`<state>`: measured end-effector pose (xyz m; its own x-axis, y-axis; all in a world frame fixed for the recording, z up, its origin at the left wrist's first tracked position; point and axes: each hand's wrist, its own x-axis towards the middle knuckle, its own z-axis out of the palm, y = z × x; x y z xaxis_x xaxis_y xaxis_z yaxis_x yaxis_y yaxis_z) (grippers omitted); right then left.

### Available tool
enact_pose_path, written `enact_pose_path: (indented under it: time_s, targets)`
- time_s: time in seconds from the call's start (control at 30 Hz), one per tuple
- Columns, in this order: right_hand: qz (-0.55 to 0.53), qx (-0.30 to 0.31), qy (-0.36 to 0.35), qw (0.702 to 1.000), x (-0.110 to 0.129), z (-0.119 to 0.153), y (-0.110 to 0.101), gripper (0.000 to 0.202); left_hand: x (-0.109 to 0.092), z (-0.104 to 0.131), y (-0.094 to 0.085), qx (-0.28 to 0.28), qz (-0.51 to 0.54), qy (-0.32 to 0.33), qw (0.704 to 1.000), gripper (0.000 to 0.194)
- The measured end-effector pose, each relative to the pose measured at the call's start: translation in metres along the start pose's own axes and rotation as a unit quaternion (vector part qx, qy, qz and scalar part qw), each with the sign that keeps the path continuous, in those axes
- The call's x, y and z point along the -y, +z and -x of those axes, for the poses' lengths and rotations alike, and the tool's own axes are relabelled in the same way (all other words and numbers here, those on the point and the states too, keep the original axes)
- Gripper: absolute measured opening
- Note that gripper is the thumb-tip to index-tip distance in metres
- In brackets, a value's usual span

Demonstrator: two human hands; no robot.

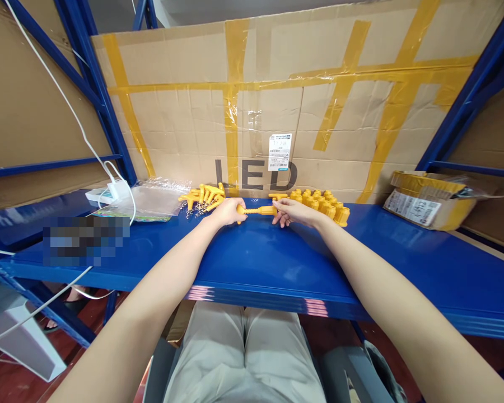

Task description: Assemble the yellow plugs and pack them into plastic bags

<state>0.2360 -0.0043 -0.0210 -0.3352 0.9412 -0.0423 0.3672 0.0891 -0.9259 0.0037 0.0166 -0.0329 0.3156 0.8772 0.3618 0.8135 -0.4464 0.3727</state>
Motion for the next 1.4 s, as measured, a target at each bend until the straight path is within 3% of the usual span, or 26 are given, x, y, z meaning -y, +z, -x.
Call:
enact_pose_path:
  time_s: [0.13,0.27,0.53,0.8,0.93,1.1,1.4]
  targets:
    - [-0.018,0.024,-0.026,0.999,0.0,0.005,-0.006,0.024,-0.001,0.001,-0.001,-0.004,0.0,0.003,1.0,0.027]
    - [-0.02,0.036,-0.005,0.999,-0.002,0.003,-0.006,0.023,-0.001,0.0,0.0,-0.004,-0.006,0.013,1.0,0.025]
    - [0.005,0.02,0.029,0.999,-0.004,-0.001,-0.001,0.042,-0.005,0.001,-0.001,-0.001,-0.008,0.013,1.0,0.022]
    - [-0.014,-0.003,0.042,0.999,-0.002,-0.003,0.001,0.045,-0.006,0.002,-0.002,0.0,-0.001,0.005,1.0,0.023]
    - [-0.012,0.001,-0.018,1.0,-0.005,-0.003,-0.002,0.033,-0.008,0.002,-0.003,-0.002,0.02,-0.004,1.0,0.021]
    - [0.013,-0.021,-0.101,0.995,-0.013,-0.007,-0.005,0.036,-0.011,0.003,-0.005,-0.005,0.016,-0.01,1.0,0.02]
    - [0.015,-0.012,-0.066,0.998,-0.011,-0.007,0.0,0.044,-0.009,0.004,-0.003,-0.004,0.019,0.013,1.0,0.02]
